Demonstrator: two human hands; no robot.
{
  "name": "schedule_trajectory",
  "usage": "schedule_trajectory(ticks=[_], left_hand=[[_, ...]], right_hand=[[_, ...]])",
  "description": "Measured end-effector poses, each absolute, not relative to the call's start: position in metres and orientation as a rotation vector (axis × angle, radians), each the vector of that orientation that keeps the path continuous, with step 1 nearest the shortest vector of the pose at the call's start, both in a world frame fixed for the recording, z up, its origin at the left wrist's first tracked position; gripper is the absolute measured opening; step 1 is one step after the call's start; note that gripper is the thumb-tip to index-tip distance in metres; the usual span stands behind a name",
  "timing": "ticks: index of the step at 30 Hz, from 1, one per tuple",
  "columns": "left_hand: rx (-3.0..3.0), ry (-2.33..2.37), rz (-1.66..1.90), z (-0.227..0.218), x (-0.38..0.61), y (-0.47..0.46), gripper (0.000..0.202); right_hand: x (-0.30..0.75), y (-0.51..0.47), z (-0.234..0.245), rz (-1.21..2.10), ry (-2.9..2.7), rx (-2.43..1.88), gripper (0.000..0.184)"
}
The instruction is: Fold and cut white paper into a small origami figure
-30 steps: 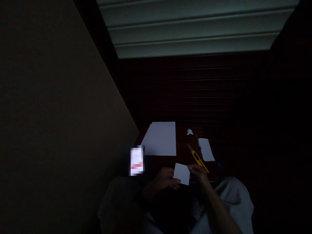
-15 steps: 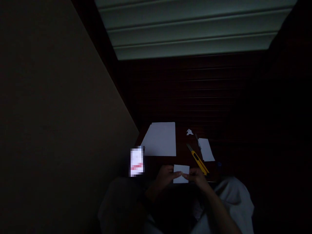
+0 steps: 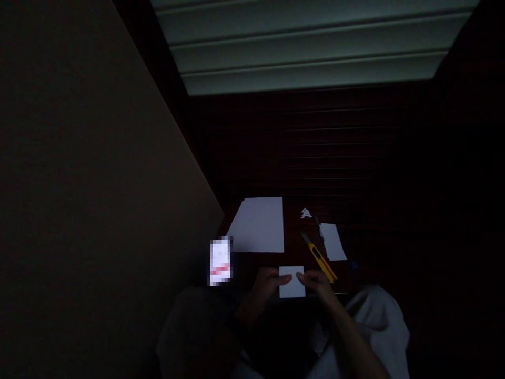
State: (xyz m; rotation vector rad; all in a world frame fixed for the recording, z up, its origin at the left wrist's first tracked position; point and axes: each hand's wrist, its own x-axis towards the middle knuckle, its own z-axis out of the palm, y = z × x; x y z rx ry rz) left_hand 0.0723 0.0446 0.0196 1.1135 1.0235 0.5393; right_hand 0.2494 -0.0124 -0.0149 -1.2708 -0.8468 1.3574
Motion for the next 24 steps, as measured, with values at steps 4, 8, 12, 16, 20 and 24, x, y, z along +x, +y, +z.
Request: schedule_trajectory(ticks=[4,8,12,16,20,24], left_hand=[[1.157,0.967,0.542,0.019,0.072,0.045,0.04],[1.124,0.961,0.526,0.019,0.073,0.043,0.04],[1.129,0.99,0.518,0.018,0.073,0.043,0.041],[1.155,0.959,0.519,0.016,0.071,0.044,0.038],[1.177,0.934,0.508,0.014,0.07,0.043,0.038],[1.183,0.93,0.507,0.012,0.072,0.041,0.042]], right_hand=[[0.249,-0.012,-0.019,1.331,-0.783,-1.275,0.041],[0.248,-0.012,-0.012,1.392,-0.732,-1.249,0.043],[0.247,-0.013,0.001,1.393,-0.724,-1.217,0.044],[0.247,-0.013,-0.002,1.312,-0.763,-1.209,0.041],[0.249,-0.012,-0.009,1.338,-0.742,-1.218,0.045],[0.25,-0.011,-0.006,1.293,-0.71,-1.212,0.044]])
